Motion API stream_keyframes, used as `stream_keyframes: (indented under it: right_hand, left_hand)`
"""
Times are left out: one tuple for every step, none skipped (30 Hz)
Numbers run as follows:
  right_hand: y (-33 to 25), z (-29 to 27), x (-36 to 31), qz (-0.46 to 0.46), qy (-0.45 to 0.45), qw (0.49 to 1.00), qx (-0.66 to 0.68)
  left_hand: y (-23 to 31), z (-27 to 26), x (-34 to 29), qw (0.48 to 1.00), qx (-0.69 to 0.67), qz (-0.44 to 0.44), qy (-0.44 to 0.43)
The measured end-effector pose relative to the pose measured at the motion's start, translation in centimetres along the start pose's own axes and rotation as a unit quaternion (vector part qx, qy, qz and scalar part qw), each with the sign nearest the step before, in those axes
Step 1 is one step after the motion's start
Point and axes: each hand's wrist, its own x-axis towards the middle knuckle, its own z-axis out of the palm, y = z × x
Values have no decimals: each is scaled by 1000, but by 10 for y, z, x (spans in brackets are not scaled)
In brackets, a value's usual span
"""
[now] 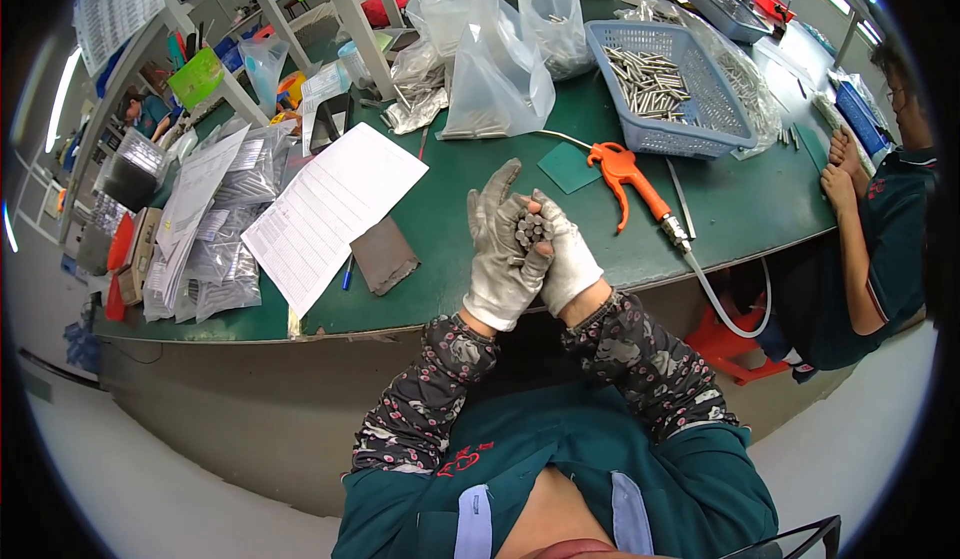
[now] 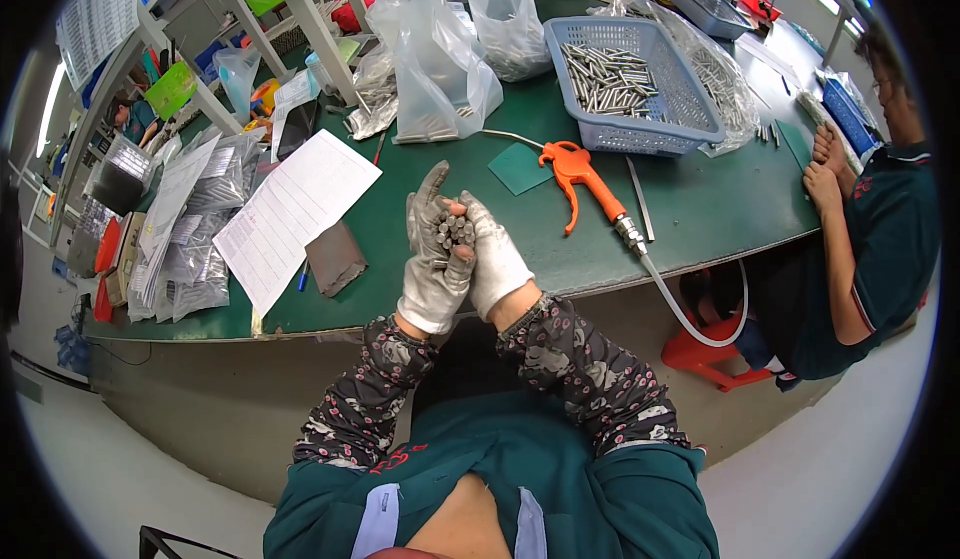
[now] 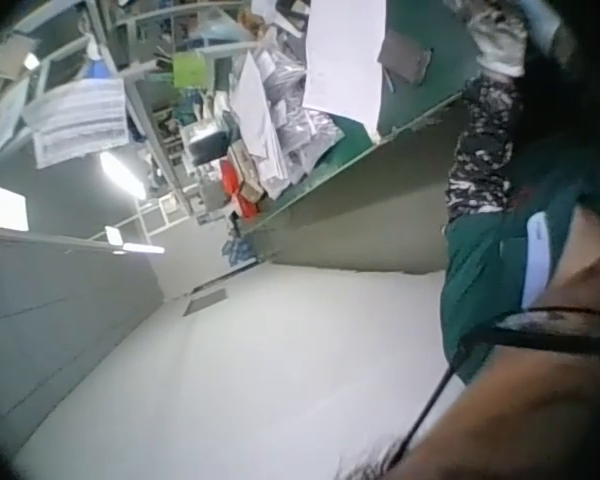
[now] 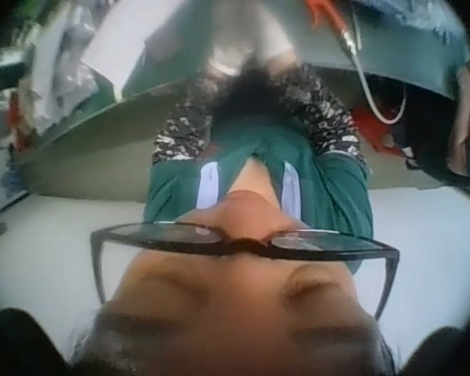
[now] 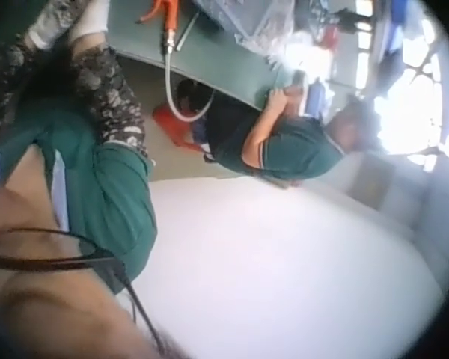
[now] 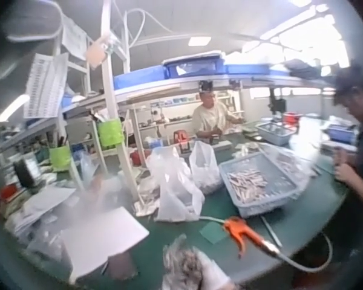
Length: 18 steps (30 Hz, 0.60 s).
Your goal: Gathering, counting, and placing small metal pins into plastic bags at an industrial workbench.
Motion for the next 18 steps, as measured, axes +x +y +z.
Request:
stream_keyframes:
  right_hand:
    - [1,-4,3,0,-2,1000,-1]
    - [2,-7,6,-3,-23,1000,14]
    - [2,-8,9,-6,-44,999,28]
    - [2,-9,9,-7,-45,999,27]
    - [0,-7,7,5,-40,999,28]
    - [-1,-4,5,17,-34,999,29]
    - [-3,-1,3,17,-34,999,28]
    - [-5,3,1,9,-10,1000,21]
    - [-5,5,0,1,14,1000,13]
    - [-5,3,3,3,14,1000,12]
    - [-4,0,6,-16,3,1000,7]
    - [-4,-1,9,-34,-9,999,1]
    - [-4,-1,11,-33,-9,999,0]
    - [-4,0,14,-60,21,998,-31]
    - [-4,1,16,-86,50,993,-62]
    - [-4,2,18,-101,71,990,-64]
    - [-6,3,19,-100,71,990,-66]
    - [-8,5,19,-138,82,982,-101]
  left_hand:
    - [1,0,0,999,38,-11,-1]
    - [-1,0,0,999,33,-21,1]
    - [-3,-2,3,999,32,-19,2]
    - [-5,-4,7,996,75,50,16]
    - [-6,-6,10,985,118,118,30]
    - [-5,-7,11,986,118,118,31]
    - [-3,-8,11,981,149,122,32]
    - [-1,-9,12,975,180,125,33]
    - [2,-10,13,975,180,124,34]
    - [5,-12,14,957,249,143,49]
    - [8,-13,15,933,316,162,63]
    - [10,-12,15,933,316,161,64]
    - [12,-10,14,962,239,108,72]
    - [13,-9,13,982,161,55,81]
    - [8,-9,11,982,161,54,82]
    - [0,-10,8,984,146,57,88]
    - [-2,-11,7,985,130,60,93]
    - [-1,-11,3,985,114,82,98]
